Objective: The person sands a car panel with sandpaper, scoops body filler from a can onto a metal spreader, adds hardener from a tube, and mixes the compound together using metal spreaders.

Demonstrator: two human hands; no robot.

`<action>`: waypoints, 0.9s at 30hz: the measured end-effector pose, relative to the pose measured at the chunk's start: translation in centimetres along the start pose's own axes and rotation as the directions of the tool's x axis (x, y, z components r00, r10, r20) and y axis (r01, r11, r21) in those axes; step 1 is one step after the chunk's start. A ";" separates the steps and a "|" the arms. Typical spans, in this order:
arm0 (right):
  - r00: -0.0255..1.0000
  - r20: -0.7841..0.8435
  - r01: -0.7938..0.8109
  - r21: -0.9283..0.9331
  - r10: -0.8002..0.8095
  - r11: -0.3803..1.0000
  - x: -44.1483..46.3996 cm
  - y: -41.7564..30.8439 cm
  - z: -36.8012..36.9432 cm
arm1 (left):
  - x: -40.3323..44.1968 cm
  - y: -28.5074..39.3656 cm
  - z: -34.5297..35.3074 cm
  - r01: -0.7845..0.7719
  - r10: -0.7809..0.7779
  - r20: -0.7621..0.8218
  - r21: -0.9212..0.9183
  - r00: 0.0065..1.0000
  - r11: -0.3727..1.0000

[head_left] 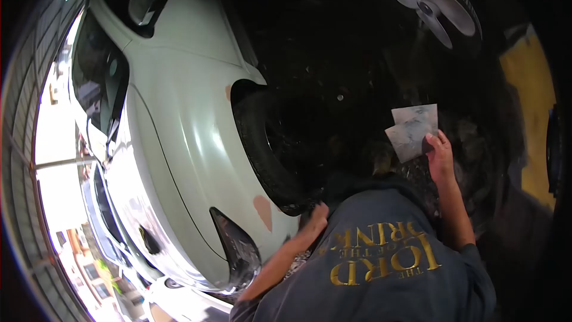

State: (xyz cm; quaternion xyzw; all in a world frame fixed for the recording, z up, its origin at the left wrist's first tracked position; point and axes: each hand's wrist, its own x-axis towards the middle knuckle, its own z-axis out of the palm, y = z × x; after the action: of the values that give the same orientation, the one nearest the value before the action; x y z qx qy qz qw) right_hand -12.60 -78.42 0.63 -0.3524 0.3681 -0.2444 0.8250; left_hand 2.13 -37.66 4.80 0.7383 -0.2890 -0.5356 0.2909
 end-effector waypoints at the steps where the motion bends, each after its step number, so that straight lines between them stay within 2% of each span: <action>1: 0.999 -0.048 0.015 0.010 -0.015 1.000 -0.4 0.4 -0.5 | 1.5 -3.4 -1.4 0.027 -0.019 -0.056 0.152 0.998 0.988; 2: 0.997 -0.068 0.037 0.021 -0.035 0.999 -0.7 1.0 -1.4 | 3.2 -5.8 -5.2 -0.001 0.052 -0.110 0.419 0.993 0.908; 3: 0.992 -0.115 0.060 0.037 -0.056 0.997 -1.2 1.4 -2.1 | 4.9 -6.6 -10.4 -0.020 0.146 -0.139 0.653 0.980 0.757; 4: 0.985 -0.158 0.079 0.050 -0.070 0.996 -1.8 1.9 -2.5 | 5.5 -3.9 -15.2 0.082 0.171 -0.278 0.708 0.945 0.701; 5: 0.977 -0.193 0.099 0.060 -0.086 0.993 -2.2 2.4 -2.7 | 6.6 -3.4 -20.9 0.133 0.216 -0.309 0.803 0.926 0.581; 6: 0.972 -0.216 0.109 0.066 -0.092 0.992 -2.6 3.1 -2.9 | 7.9 0.2 -25.3 0.260 0.139 -0.428 0.742 0.893 0.617; 7: 0.966 -0.242 0.106 0.059 -0.089 0.993 -3.0 3.4 -2.0 | 9.0 0.0 -30.0 0.346 0.241 -0.443 0.868 0.864 0.356; 9: 0.952 -0.295 0.099 0.041 -0.083 0.994 -3.9 3.3 0.1 | 11.3 1.2 -38.1 0.411 0.311 -0.419 0.907 0.853 0.094; 13: 0.927 -0.367 0.106 0.061 -0.076 0.993 -5.3 4.0 2.0 | 14.9 0.4 -48.5 0.505 0.320 -0.449 0.856 0.834 -0.115; 14: 0.925 -0.371 0.116 0.058 -0.087 0.992 -5.7 4.1 2.6 | 15.6 -0.6 -49.9 0.503 0.293 -0.450 0.853 0.844 -0.140; 17: 0.900 -0.430 0.118 0.072 -0.075 0.990 -6.5 5.9 1.2 | 16.6 -2.4 -50.3 0.480 0.219 -0.453 0.873 0.864 -0.089; 21: 0.883 -0.465 0.108 0.069 -0.064 0.992 -5.9 7.4 0.4 | 16.4 -3.1 -46.0 0.274 0.208 -0.258 0.961 0.943 -0.048; 23: 0.911 -0.407 0.107 0.075 -0.068 0.991 -4.7 6.0 3.2 | 16.6 -3.7 -42.8 0.197 0.069 -0.192 0.978 0.979 -0.071; 27: 0.944 -0.318 0.121 0.098 -0.084 0.988 -3.5 4.7 3.9 | 15.8 -6.3 -39.6 0.124 -0.027 -0.127 0.986 0.991 -0.111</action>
State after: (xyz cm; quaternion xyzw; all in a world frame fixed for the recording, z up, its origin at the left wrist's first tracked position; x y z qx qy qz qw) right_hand -11.03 -71.58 0.49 -0.2794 0.4605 -0.3606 0.7615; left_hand 44.96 -40.39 0.43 0.7416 -0.5392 -0.1344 -0.3759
